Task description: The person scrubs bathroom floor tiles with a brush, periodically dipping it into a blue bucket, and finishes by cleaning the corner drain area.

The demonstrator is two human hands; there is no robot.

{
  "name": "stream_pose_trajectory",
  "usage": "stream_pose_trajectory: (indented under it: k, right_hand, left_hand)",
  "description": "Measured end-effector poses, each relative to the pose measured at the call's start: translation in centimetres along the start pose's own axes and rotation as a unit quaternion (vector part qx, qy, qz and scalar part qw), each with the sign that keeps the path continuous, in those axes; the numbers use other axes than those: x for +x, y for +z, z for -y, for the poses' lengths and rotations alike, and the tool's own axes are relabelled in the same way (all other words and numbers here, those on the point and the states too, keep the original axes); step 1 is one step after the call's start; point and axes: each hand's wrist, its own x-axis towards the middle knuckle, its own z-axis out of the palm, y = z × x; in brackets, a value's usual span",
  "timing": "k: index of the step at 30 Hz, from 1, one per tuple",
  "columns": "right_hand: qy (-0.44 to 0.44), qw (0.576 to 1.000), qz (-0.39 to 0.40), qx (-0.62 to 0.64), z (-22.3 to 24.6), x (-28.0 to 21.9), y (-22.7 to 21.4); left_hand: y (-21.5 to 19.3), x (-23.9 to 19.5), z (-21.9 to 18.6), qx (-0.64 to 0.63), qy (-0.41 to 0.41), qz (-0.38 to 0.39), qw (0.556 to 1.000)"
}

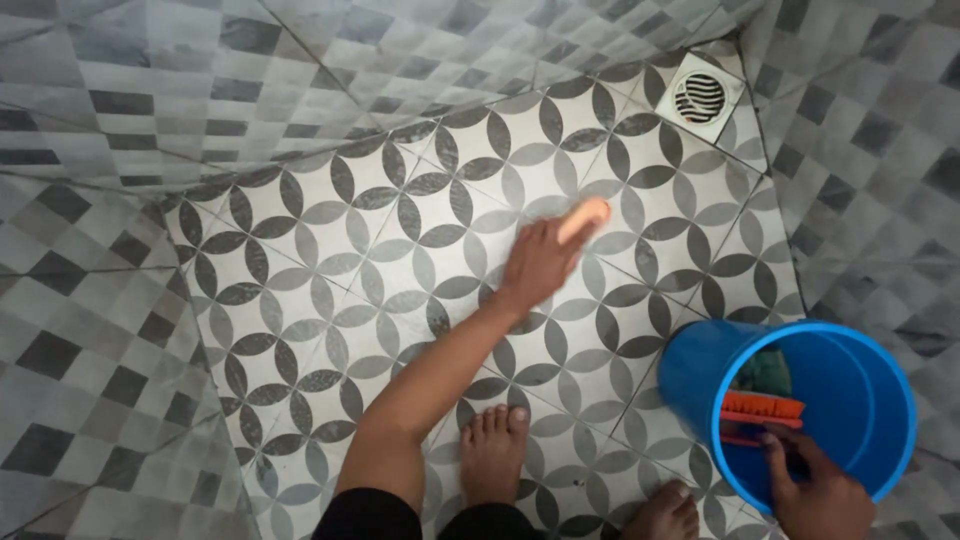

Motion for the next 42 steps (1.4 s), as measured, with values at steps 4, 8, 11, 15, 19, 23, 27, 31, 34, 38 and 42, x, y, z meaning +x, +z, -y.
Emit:
stream_pose_trajectory:
  k: [4, 8, 11, 15, 19, 23, 27, 31, 34, 38, 42]
  right_hand:
    - [-0.027, 0.998, -0.012, 0.061, 0.4, 0.0, -0.1]
    - [0.037, 0.999, -0.009, 0.034, 0.9, 0.0, -0.5]
    - [0.045, 0.998, -0.006, 0.041, 1.9, 0.3, -1.2]
    - [0.022, 0.997, -0.04, 0.066, 2.8, 0.2, -1.8]
    - [0.031, 0.994, -0.034, 0.104, 2.8, 0.4, -1.8]
    - [0.049, 0.998, -0.002, 0.034, 3.0, 0.6, -2.0]
    - [0.036, 0.998, -0.007, 0.059, 2.9, 0.5, -2.0]
    - [0.053, 0.997, -0.005, 0.063, 3.2, 0.5, -2.3]
    - [0.054, 0.993, 0.005, 0.102, 3.7, 0.4, -2.8]
    - [0.016, 0.983, -0.064, 0.17, 3.5, 0.3, -2.2]
    - [-0.078, 0.979, -0.051, 0.18, 5.3, 2.1, -3.6]
  left_hand:
    - [5.0, 4.1, 7.7, 0.058, -0.092, -0.048, 0.993]
    - [2.3, 9.0, 8.9, 0.134, -0.141, -0.076, 0.978]
    - [1.1, 11.1, 7.2, 0.136, -0.167, -0.142, 0.966]
    - [7.8, 11.7, 6.3, 0.077, -0.152, -0.127, 0.977]
    - [9.4, 9.2, -0.9, 0.015, -0.113, -0.079, 0.99]
    - [7.7, 7.4, -6.1, 0.042, -0.012, -0.121, 0.992]
    - [12.7, 7.0, -2.3, 0.018, -0.053, -0.081, 0.995]
    - [10.0, 10.6, 3.8, 0.089, -0.089, -0.034, 0.991]
    - [6.0, 12.0, 4.7, 0.177, -0.086, -0.136, 0.971]
    - [4.7, 12.8, 3.5, 0.141, -0.157, -0.09, 0.973]
    - [6.9, 12.3, 0.6, 0.118, -0.099, -0.148, 0.977]
